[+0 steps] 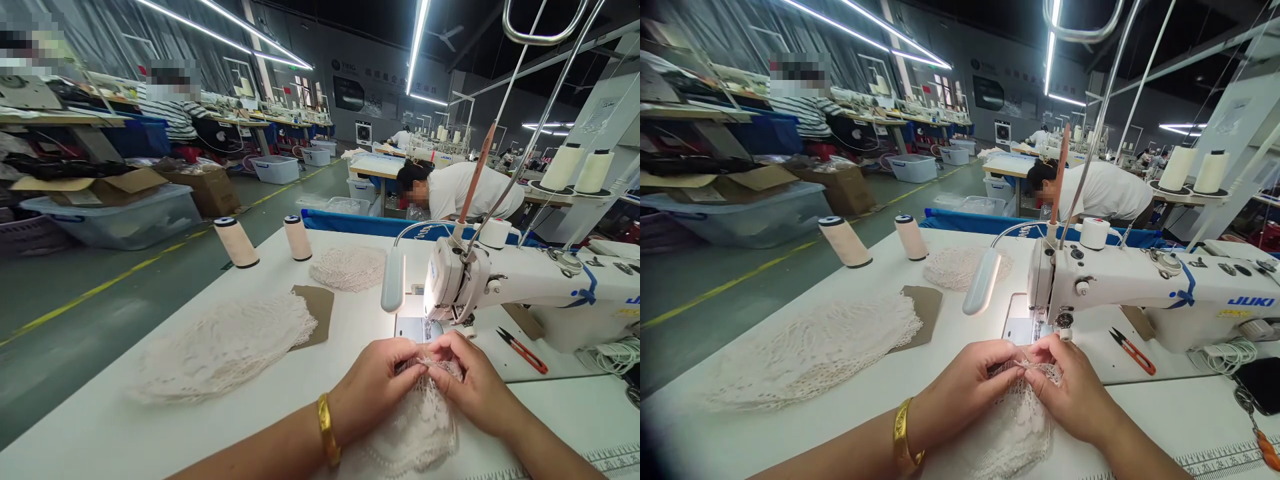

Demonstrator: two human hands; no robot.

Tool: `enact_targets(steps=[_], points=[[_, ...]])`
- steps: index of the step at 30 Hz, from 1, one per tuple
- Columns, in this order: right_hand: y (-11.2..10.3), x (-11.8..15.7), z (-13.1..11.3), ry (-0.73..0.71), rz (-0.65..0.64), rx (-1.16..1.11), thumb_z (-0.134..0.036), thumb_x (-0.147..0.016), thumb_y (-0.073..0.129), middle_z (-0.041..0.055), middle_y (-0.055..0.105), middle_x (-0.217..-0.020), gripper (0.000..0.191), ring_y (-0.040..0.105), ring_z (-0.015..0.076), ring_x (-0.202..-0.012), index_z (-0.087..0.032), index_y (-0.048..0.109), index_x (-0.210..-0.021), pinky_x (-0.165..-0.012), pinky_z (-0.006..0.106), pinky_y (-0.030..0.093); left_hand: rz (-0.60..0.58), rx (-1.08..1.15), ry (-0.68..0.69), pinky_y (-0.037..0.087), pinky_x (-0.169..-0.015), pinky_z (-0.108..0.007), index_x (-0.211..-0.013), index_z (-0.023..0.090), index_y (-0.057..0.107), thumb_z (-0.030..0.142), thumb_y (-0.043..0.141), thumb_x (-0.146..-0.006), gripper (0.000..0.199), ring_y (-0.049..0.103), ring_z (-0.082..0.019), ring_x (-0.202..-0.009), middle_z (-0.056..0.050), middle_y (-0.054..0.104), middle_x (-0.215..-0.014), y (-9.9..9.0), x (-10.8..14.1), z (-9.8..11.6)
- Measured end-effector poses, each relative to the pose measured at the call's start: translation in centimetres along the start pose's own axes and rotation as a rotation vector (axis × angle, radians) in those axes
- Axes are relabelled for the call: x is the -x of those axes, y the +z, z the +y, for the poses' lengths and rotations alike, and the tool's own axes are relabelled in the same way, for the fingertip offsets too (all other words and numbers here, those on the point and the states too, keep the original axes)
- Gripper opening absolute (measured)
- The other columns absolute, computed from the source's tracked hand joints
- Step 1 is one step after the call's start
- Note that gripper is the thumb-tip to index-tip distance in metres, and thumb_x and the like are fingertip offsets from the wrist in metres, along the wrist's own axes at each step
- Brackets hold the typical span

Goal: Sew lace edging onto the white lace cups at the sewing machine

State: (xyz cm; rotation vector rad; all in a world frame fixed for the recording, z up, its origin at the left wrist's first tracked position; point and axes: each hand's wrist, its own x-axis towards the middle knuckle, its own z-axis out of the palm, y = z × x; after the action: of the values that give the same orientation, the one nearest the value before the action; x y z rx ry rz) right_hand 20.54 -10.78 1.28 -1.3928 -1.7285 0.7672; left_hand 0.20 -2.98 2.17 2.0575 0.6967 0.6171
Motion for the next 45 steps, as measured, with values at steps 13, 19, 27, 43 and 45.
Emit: enact_targets(steps=[13, 19, 27, 43, 45], points=[[0.6, -0.3, 0.3, -0.145, 0.148, 0.024, -0.027, -0.102, 0.060, -0.0004, 0.064, -0.091, 0.011, 0.059, 0.0186, -0.086, -0.026, 0.067, -0.094, -0.079, 0.029, 0.045, 0.124, 0.044, -0.010, 0.045, -0.075, -0.031, -0.088, 0.023, 0.078, 0.041, 0.064, -0.092, 0.024, 0.060, -0.021, -0.085, -0.003, 0.066, -0.087, 0.3, -0.1, 0.6], [0.7, -0.3, 0.0, -0.067, 0.123, 0.068, -0.032, -0.102, 0.058, 0.0002, 0.063, -0.086, 0.017, 0.058, 0.0194, -0.081, -0.025, 0.063, -0.088, -0.073, 0.029, 0.045, 0.121, 0.002, -0.085, 0.045, -0.072, -0.031, -0.073, 0.020, 0.063, 0.035, 0.062, -0.089, 0.021, 0.060, -0.021, -0.083, -0.002, 0.064, -0.085, 0.4, -0.2, 0.8], [2.4, -2.0, 1.7, 0.014, 0.196, 0.416, -0.018, -0.092, 0.053, 0.0010, 0.059, -0.075, 0.021, 0.056, 0.0211, -0.071, -0.025, 0.045, -0.074, -0.064, 0.031, 0.038, 0.268, -0.669, 0.219, 0.041, -0.086, -0.041, -0.088, 0.019, 0.065, 0.009, 0.060, -0.091, 0.012, 0.057, -0.024, -0.088, -0.005, 0.066, -0.094, 2.3, -0.5, -0.9], [1.6, -0.9, 2.7, -0.188, 0.153, 0.586, -0.014, -0.102, 0.049, 0.0052, 0.067, -0.094, 0.022, 0.062, 0.0219, -0.080, -0.024, 0.065, -0.091, -0.069, 0.032, 0.048, 0.131, -0.760, 0.486, 0.039, -0.086, -0.039, -0.088, 0.019, 0.065, 0.006, 0.052, -0.102, 0.023, 0.059, -0.019, -0.081, -0.001, 0.072, -0.092, 1.5, 0.4, -1.7], [1.1, -0.7, 2.9, -0.238, 0.114, 0.605, -0.014, -0.104, 0.049, 0.0060, 0.068, -0.099, 0.024, 0.062, 0.0223, -0.083, -0.024, 0.070, -0.097, -0.072, 0.033, 0.049, 0.114, -0.740, 0.469, 0.040, -0.086, -0.040, -0.097, 0.020, 0.068, 0.008, 0.053, -0.103, 0.020, 0.060, -0.020, -0.082, -0.001, 0.074, -0.095, 1.5, 0.5, -1.7]])
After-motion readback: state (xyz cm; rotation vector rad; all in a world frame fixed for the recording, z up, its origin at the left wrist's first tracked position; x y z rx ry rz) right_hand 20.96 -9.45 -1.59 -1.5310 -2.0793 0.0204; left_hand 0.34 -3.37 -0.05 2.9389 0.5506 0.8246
